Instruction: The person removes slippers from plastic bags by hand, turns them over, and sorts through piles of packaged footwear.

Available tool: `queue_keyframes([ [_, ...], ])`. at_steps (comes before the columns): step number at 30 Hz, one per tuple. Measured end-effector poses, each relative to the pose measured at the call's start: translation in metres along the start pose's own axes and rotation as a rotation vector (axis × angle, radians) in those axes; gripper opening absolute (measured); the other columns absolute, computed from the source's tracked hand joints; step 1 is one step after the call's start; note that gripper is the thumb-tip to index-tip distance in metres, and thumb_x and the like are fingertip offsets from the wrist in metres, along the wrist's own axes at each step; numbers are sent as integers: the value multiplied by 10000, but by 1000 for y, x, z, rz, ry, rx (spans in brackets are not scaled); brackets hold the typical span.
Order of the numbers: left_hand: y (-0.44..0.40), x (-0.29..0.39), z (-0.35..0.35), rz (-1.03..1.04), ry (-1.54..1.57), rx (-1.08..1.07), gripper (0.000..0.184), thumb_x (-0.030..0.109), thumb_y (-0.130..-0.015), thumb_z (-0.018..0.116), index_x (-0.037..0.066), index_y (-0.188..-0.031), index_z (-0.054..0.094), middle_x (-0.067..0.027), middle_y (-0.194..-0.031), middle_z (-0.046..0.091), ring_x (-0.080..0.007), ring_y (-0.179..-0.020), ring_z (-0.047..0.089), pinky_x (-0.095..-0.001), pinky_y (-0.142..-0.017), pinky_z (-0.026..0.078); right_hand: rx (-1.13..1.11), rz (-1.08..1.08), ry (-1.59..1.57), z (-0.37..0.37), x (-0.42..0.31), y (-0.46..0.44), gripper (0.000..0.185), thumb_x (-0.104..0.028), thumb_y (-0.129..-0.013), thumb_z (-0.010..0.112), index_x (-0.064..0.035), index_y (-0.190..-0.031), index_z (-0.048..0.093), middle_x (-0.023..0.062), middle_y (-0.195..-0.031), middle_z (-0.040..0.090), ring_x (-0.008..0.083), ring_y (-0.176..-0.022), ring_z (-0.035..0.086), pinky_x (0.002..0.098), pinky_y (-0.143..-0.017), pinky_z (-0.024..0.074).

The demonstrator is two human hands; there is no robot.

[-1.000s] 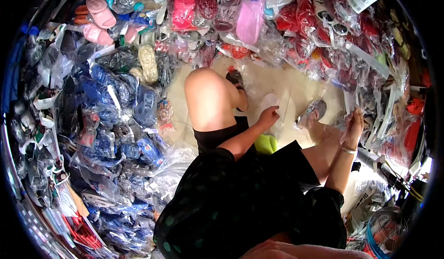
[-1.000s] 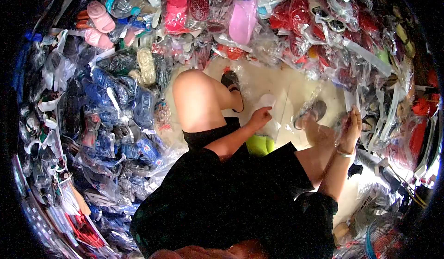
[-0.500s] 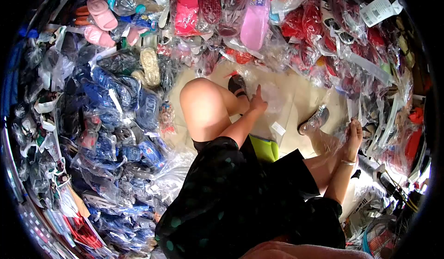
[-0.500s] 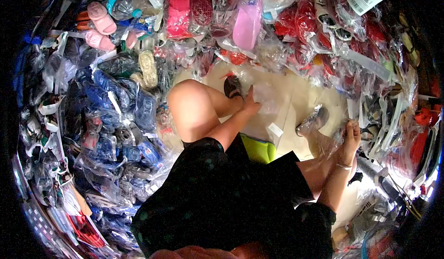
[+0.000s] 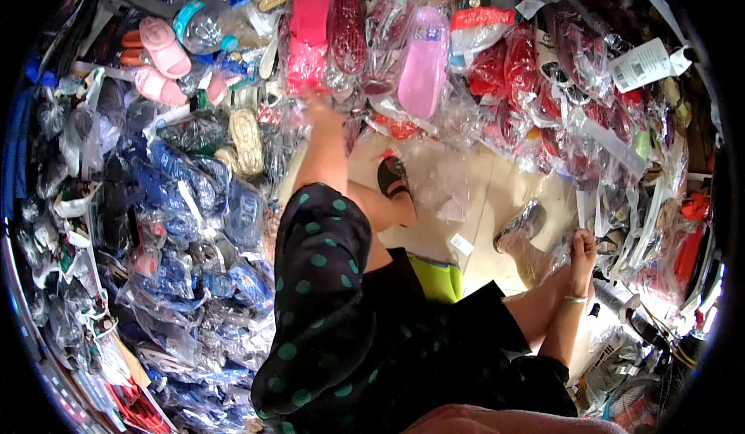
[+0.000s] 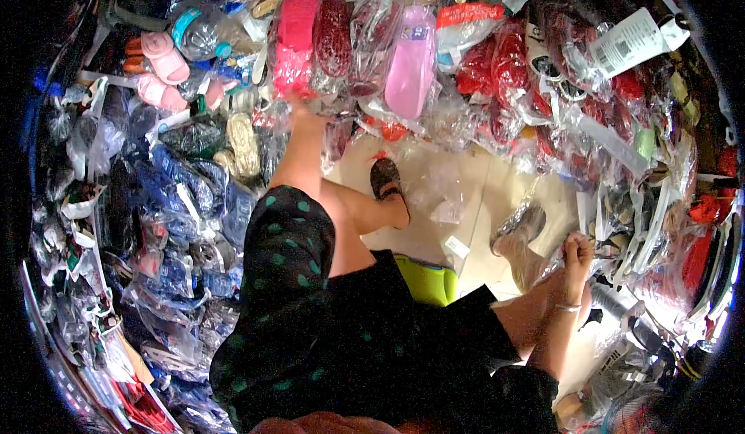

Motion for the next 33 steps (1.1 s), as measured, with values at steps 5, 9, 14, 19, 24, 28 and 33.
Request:
queue_keyframes([
  [5,-65,18,35,-73,133,-384,933,765,-723,326,238,-1414,-13,-100,-1469,62,-416,-1318,83,-684,-974,152,-10,61,35,-4,3,2,64,-116,-872,549,-84,-817,557,-78,-640,439,23,-539,344,176,-487,257],
  [9,-64,60,118,80,132,-673,920,816,-688,271,255,-1405,134,-64,-1454,149,-373,-1309,148,-683,-955,186,52,129,46,-21,24,3,59,-111,-869,554,-75,-828,577,-80,-651,460,28,-563,364,179,-515,276],
  [14,-82,59,108,79,83,-385,939,737,-740,389,136,-1404,107,-106,-1438,160,-299,-1243,307,-520,-1004,277,150,123,24,-19,8,-9,54,-104,-866,551,-72,-850,591,-78,-661,469,25,-562,375,180,-518,285],
  [19,-61,9,57,193,-53,-244,867,647,-706,569,227,-1374,210,-61,-1378,292,-282,-1201,358,-491,-917,353,32,118,1,-13,10,-17,50,-108,-867,551,-64,-867,576,-56,-655,463,32,-533,372,178,-488,291],
  [24,-69,-49,79,-14,-294,-454,618,478,-718,674,211,-1200,395,-18,-1137,478,-219,-994,463,-430,-811,404,47,109,34,-1,8,-18,50,-105,-866,547,-62,-880,568,-41,-646,465,40,-534,389,182,-489,310],
  [28,-61,-38,110,-2,-342,-302,594,311,-730,718,257,-1218,384,4,-1176,478,-227,-993,469,-405,-761,442,-3,92,45,-7,14,-23,49,-100,-865,551,-55,-880,564,-35,-656,475,47,-532,402,187,-491,327],
  [33,-8,14,119,1010,-682,-537,279,179,-766,666,-11,-926,538,-170,-1031,537,-296,-955,482,-397,-760,431,38,50,32,-2,13,-20,55,-109,-869,553,-54,-868,561,-31,-657,478,49,-527,407,193,-486,338],
])
Point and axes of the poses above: each hand's wrist, its own y-axis away from the middle knuckle, its own z-axis out of the palm, x = y × z, the point moved 7 cm from there along -y, towards the middle knuckle
